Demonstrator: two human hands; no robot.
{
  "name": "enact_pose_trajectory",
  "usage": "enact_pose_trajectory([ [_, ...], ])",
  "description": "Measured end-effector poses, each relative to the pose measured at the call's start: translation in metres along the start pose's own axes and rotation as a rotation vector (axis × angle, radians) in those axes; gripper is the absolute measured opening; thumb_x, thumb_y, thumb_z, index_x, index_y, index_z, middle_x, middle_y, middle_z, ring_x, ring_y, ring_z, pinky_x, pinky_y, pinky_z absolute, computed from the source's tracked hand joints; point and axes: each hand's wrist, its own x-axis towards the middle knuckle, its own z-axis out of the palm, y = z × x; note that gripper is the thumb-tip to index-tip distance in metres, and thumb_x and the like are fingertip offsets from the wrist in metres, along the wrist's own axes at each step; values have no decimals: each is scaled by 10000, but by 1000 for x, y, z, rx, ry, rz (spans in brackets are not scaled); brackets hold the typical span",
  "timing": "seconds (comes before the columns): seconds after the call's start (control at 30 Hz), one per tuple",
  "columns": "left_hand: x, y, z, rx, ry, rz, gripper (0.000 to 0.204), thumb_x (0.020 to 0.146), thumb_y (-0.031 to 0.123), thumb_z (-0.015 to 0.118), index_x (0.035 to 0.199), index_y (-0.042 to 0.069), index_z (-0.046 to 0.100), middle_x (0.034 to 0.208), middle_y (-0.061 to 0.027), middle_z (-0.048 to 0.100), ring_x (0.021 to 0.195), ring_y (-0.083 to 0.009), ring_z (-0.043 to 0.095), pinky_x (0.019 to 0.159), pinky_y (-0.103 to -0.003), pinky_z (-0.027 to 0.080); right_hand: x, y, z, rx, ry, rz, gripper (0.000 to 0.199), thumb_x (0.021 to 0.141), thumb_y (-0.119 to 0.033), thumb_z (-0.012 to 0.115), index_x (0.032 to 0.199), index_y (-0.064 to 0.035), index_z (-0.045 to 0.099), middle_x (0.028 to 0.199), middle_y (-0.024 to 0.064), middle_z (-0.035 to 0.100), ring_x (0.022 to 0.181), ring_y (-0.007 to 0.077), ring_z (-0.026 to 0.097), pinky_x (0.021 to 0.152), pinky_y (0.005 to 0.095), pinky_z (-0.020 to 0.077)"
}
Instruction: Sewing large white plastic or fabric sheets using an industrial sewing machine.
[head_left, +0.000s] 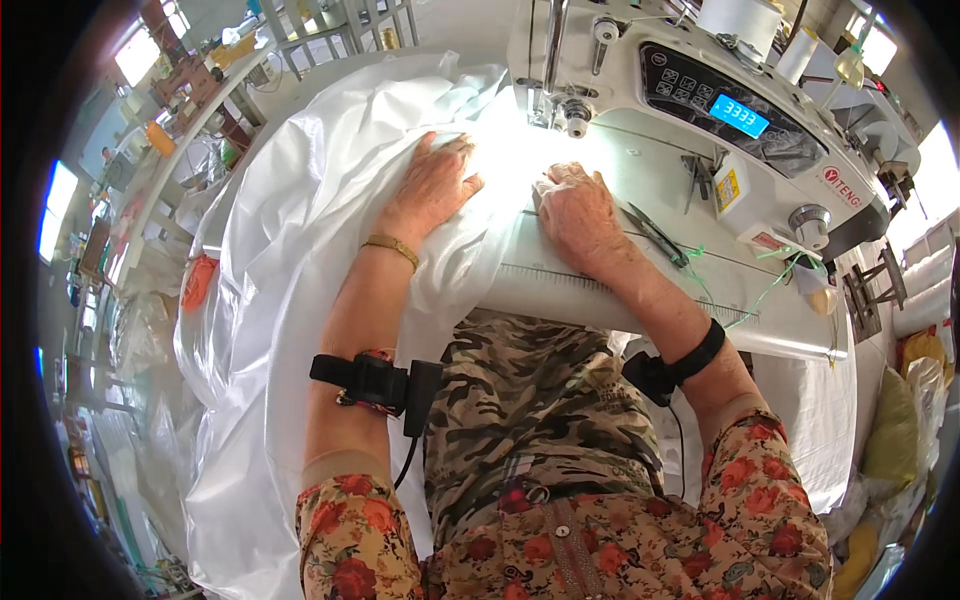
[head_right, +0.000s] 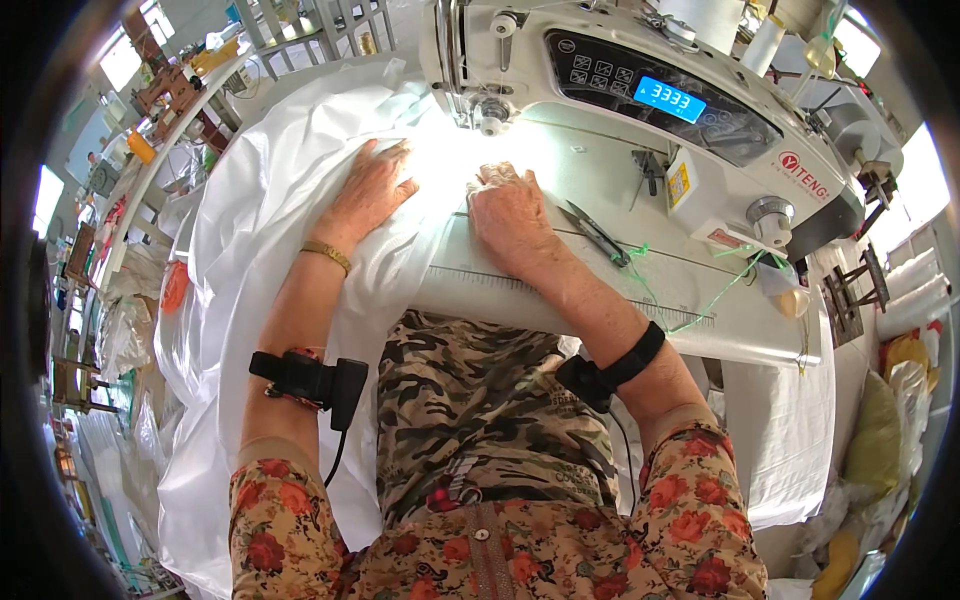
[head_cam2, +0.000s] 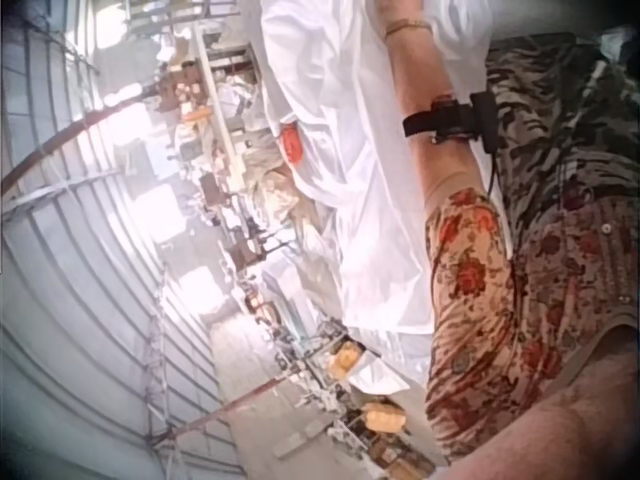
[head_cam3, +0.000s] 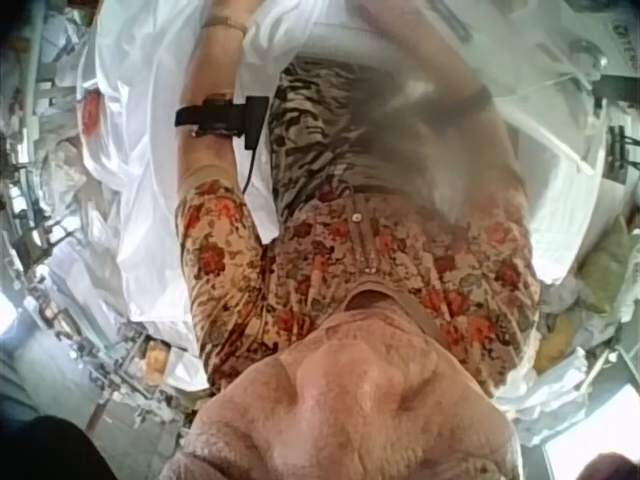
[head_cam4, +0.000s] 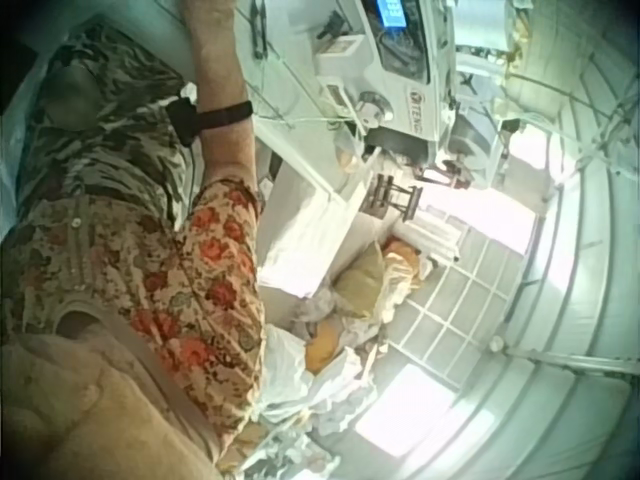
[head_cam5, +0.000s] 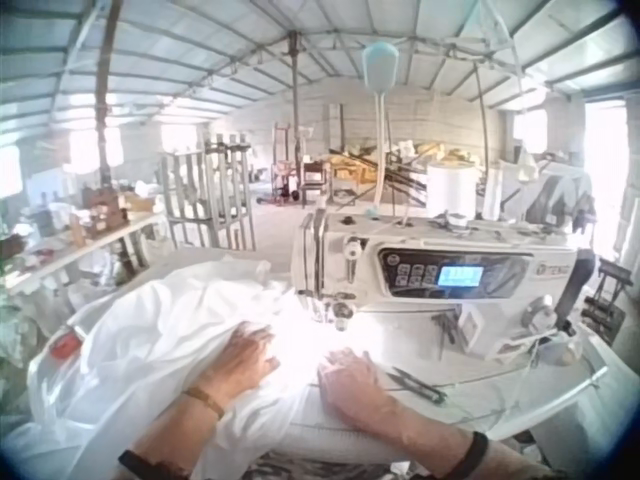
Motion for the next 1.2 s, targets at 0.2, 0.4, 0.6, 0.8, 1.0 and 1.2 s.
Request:
enact_pose_trajectory([
  [0.2, 3, 8, -29, -87, -106, -79, 337, 890, 217, 543, 1121, -21, 603, 1135, -192, 623, 1114, -286, 570, 1018, -407, 384, -3, 3, 2, 118, 21, 21, 223, 845, -143, 516, 969, -4, 640, 1088, 161, 616, 1078, 307, 556, 966, 456, 407],
  [0.4, 4, -37, -125, -211, 182, -91, 317, 968, 175, 455, 1212, 29, 595, 1227, -153, 613, 1161, -254, 565, 1024, -338, 401, -8, 9, -6, 116, 55, -16, 253, 861, -137, 515, 1021, 14, 638, 1032, 152, 617, 1011, 295, 553, 907, 397, 430],
  [0.6, -78, -179, -84, 221, 75, -617, 536, 893, 425, 553, 1276, 54, 500, 1301, -188, 529, 1209, -369, 481, 984, -472, 403, -7, 7, 5, 186, 205, -107, 317, 847, -122, 537, 1137, -12, 598, 1009, 142, 611, 999, 284, 554, 924, 398, 431],
  [0.8, -92, -104, -37, 228, 126, -582, 202, 901, 202, 539, 986, 21, 562, 943, -218, 641, 922, -397, 617, 781, -506, 471, 1, 4, -3, 164, 46, -133, 348, 842, -91, 528, 1182, -123, 595, 1091, 136, 605, 1067, 305, 583, 919, 448, 457],
  [1.0, -168, -46, -64, 288, 26, -514, 130, 863, 96, 523, 952, 13, 569, 886, -225, 646, 867, -407, 621, 762, -499, 477, 11, 6, 14, 27, 130, -135, 205, 868, -119, 523, 1049, -109, 619, 1033, 127, 622, 1025, 290, 593, 888, 487, 444],
  [1.2, -381, -141, -129, 51, 307, -931, 529, 941, 317, 525, 1296, -71, 470, 1294, -279, 499, 1215, -382, 472, 1055, -429, 346, 1, 37, -7, 95, -4, 15, 166, 889, -176, 520, 1018, -126, 613, 973, 130, 625, 1019, 285, 577, 912, 523, 393],
])
